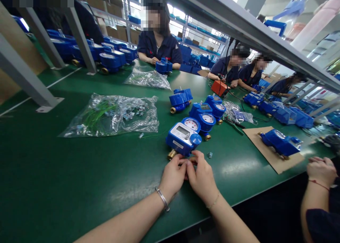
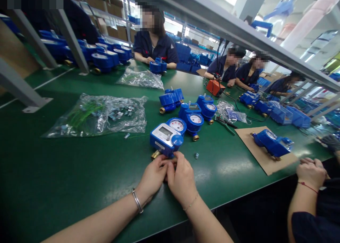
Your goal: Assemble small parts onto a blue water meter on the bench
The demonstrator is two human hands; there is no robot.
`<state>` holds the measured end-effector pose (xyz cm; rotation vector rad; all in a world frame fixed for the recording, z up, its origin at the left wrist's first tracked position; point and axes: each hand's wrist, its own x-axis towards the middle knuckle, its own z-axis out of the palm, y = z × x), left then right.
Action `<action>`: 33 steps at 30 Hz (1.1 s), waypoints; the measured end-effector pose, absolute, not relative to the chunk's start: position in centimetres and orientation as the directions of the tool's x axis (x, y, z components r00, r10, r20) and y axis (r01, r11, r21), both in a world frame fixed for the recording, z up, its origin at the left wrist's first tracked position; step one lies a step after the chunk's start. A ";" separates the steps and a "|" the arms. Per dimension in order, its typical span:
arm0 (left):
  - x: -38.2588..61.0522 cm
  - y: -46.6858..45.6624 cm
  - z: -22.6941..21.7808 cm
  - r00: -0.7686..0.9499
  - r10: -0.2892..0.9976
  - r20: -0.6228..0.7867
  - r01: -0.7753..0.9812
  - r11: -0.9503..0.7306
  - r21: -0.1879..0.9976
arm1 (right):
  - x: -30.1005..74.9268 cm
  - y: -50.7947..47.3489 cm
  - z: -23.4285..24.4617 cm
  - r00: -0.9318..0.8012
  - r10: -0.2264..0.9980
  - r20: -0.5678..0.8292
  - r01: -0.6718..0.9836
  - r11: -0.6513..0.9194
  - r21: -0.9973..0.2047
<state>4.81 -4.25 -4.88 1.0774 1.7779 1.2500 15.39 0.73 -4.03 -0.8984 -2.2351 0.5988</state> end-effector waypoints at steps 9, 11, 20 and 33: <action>2.7 -7.4 -1.8 -0.268 0.949 -0.167 0.505 0.286 0.815 | 21.0 2.9 -6.5 -0.559 0.680 0.475 0.466 0.731 -0.498; 2.7 -8.9 -0.8 -0.250 0.955 -0.161 0.572 0.280 0.771 | 21.2 2.9 -6.6 -0.575 0.700 0.423 0.431 0.699 -0.571; 3.1 -10.1 2.4 0.190 0.915 -0.356 0.195 0.320 0.927 | 18.6 -0.4 -5.6 -0.539 0.842 -0.039 -0.117 -0.121 -0.986; 3.6 -6.4 0.6 0.054 0.976 0.213 0.602 -0.202 0.772 | 18.8 -0.8 -4.7 -0.355 0.935 -0.008 -0.144 -0.063 -0.988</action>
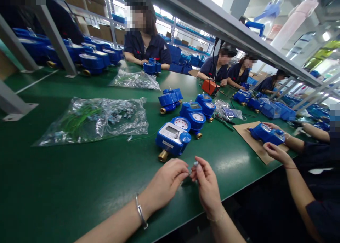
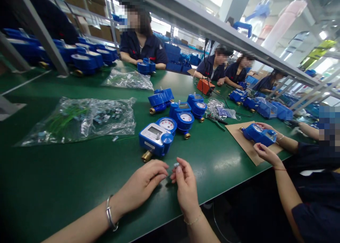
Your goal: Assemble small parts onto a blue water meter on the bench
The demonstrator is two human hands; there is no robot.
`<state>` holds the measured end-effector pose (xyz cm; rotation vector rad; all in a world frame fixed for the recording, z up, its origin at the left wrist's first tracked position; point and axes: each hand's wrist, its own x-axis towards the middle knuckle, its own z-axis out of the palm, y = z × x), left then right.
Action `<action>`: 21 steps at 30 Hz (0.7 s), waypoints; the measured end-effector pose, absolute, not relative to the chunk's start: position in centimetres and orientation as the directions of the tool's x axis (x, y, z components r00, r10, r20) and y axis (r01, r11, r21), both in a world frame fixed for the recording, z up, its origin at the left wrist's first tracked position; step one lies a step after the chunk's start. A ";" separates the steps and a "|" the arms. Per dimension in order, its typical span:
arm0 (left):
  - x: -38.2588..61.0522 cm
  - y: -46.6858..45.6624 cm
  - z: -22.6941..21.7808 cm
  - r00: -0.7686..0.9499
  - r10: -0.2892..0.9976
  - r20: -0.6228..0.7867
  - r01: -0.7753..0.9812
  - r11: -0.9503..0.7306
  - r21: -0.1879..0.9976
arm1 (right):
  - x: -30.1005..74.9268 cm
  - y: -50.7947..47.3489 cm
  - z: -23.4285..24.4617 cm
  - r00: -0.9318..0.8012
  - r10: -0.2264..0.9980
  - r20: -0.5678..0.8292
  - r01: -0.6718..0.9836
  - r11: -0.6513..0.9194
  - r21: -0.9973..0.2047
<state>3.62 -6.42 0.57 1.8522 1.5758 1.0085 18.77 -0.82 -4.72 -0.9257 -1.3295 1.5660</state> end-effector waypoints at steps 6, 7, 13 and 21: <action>3.9 -6.9 0.0 -0.022 0.995 0.100 0.491 -0.076 0.868 | 18.8 -0.6 -4.6 -0.414 0.902 -0.119 -0.236 -0.232 -0.944; 3.9 -6.9 0.0 -0.039 0.997 0.066 0.464 -0.041 0.885 | 18.7 -0.7 -4.4 -0.446 0.882 -0.149 -0.274 -0.293 -0.916; 4.0 -6.7 0.3 -0.066 0.998 0.011 0.396 0.016 0.918 | 18.7 -0.9 -3.5 -0.546 0.817 -0.187 -0.315 -0.407 -0.858; 3.7 -6.5 0.3 -0.085 0.996 -0.001 0.443 0.038 0.896 | 19.0 -0.4 -3.7 -0.582 0.797 -0.161 -0.222 -0.346 -0.911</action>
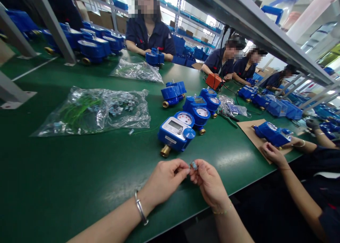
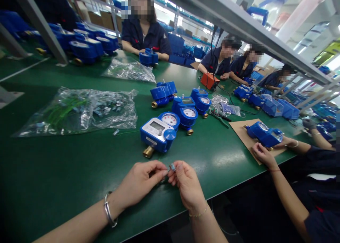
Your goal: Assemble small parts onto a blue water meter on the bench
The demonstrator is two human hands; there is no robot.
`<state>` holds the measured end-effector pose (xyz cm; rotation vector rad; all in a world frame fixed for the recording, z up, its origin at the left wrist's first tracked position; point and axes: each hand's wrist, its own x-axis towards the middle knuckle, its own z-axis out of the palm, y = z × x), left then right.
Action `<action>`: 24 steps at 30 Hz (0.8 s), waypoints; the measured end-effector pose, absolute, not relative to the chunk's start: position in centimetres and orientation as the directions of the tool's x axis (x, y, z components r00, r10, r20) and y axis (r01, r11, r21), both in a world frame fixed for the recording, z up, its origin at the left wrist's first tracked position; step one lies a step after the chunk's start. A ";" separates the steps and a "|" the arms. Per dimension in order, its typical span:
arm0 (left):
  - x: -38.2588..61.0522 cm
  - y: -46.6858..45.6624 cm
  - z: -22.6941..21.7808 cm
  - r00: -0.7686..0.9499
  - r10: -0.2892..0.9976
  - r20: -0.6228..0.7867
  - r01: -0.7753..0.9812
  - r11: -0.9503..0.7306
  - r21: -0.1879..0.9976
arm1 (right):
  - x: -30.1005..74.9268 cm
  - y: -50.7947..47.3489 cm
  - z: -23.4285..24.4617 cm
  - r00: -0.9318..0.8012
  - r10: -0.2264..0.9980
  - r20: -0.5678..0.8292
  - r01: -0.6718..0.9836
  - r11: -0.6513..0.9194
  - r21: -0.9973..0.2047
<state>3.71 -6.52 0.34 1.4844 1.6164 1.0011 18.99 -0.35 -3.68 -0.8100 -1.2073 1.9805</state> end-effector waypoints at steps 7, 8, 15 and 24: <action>3.7 -6.4 0.6 -0.089 0.996 -0.009 0.452 0.048 0.891 | 18.8 -0.4 -4.0 -0.597 0.788 -0.154 -0.210 -0.338 -0.917; 3.7 -6.4 0.6 -0.086 0.996 -0.010 0.454 0.048 0.890 | 18.8 -0.4 -4.1 -0.596 0.789 -0.149 -0.204 -0.329 -0.922; 3.8 -6.6 0.6 -0.076 0.997 0.002 0.528 0.038 0.848 | 19.1 -0.6 -3.6 -0.556 0.823 -0.115 -0.038 -0.163 -0.986; 2.8 -6.7 0.1 -0.110 0.988 -0.108 0.399 0.143 0.906 | 17.4 -0.7 -4.5 -0.595 0.796 -0.112 -0.112 -0.219 -0.969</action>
